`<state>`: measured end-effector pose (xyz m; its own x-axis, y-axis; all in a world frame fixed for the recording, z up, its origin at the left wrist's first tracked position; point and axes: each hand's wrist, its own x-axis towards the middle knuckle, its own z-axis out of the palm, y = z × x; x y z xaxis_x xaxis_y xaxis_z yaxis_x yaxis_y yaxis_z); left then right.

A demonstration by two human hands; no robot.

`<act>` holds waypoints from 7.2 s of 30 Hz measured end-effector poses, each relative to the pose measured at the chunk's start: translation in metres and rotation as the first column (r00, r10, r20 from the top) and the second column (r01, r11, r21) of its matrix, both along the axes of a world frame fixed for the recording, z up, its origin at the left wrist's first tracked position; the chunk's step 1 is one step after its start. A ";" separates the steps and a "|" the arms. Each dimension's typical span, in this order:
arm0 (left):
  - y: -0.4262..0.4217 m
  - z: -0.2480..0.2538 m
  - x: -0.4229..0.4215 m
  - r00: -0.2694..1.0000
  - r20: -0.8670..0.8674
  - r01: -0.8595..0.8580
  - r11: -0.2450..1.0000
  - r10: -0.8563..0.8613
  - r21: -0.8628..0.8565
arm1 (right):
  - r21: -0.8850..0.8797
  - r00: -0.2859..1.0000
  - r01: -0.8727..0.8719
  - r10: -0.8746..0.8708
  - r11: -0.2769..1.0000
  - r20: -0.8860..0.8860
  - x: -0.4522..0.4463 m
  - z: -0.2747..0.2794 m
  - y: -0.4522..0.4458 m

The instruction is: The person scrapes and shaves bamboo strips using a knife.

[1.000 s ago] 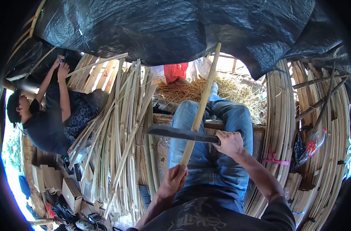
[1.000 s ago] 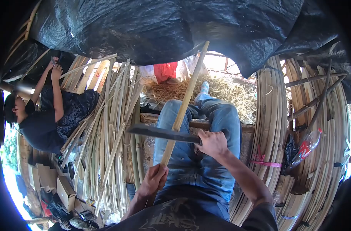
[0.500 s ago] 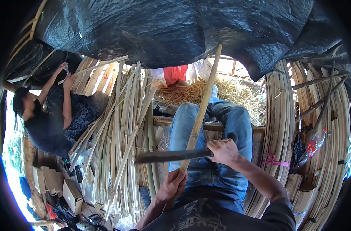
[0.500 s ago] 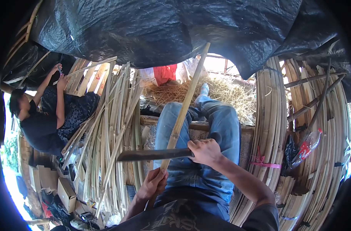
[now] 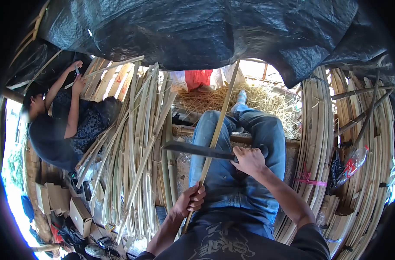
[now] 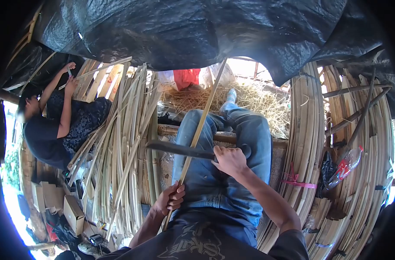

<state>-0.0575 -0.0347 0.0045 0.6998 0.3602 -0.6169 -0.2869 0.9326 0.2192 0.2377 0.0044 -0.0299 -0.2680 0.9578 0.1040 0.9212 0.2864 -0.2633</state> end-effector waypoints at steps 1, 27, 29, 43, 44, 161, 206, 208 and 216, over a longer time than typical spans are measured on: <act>0.001 0.001 -0.002 1.000 -0.004 -0.006 1.000 0.006 0.002 | -0.057 0.996 0.056 -0.052 0.997 0.068 -0.003 0.000 0.004; 0.015 -0.021 0.007 0.395 -0.778 0.814 0.206 0.488 0.543 | -0.175 0.953 -0.109 0.053 0.978 -0.297 -0.022 0.000 0.006; 0.009 -0.020 0.018 0.355 -0.736 0.817 0.190 0.576 0.544 | -0.159 0.964 -0.079 0.035 0.984 -0.263 -0.024 0.006 0.006; 0.003 -0.023 0.044 0.155 -0.841 0.837 0.384 0.518 0.391 | 0.098 0.986 0.161 -0.156 0.982 -0.060 -0.001 -0.011 0.040; 0.004 -0.023 0.045 0.172 -0.845 0.828 0.390 0.506 0.402 | -0.019 0.998 0.014 -0.015 1.000 -0.057 -0.008 0.003 0.033; 0.001 -0.019 0.041 0.283 -0.780 0.620 0.514 0.558 0.593 | 0.129 0.986 0.118 -0.101 0.985 -0.136 -0.015 -0.027 0.020; 0.053 0.100 0.117 0.827 0.412 -0.524 0.790 0.382 0.319 | -0.516 0.098 0.114 -0.526 0.849 -0.845 0.039 -0.033 0.069; 0.059 0.089 0.119 0.976 0.075 -0.189 0.627 0.204 0.756 | -0.468 0.145 -0.018 -0.461 0.883 -0.875 0.027 -0.032 0.070; 0.028 0.134 0.139 0.990 0.077 -0.106 0.268 0.116 0.957 | -0.559 0.529 -0.086 -0.438 0.825 -0.727 0.002 -0.035 0.075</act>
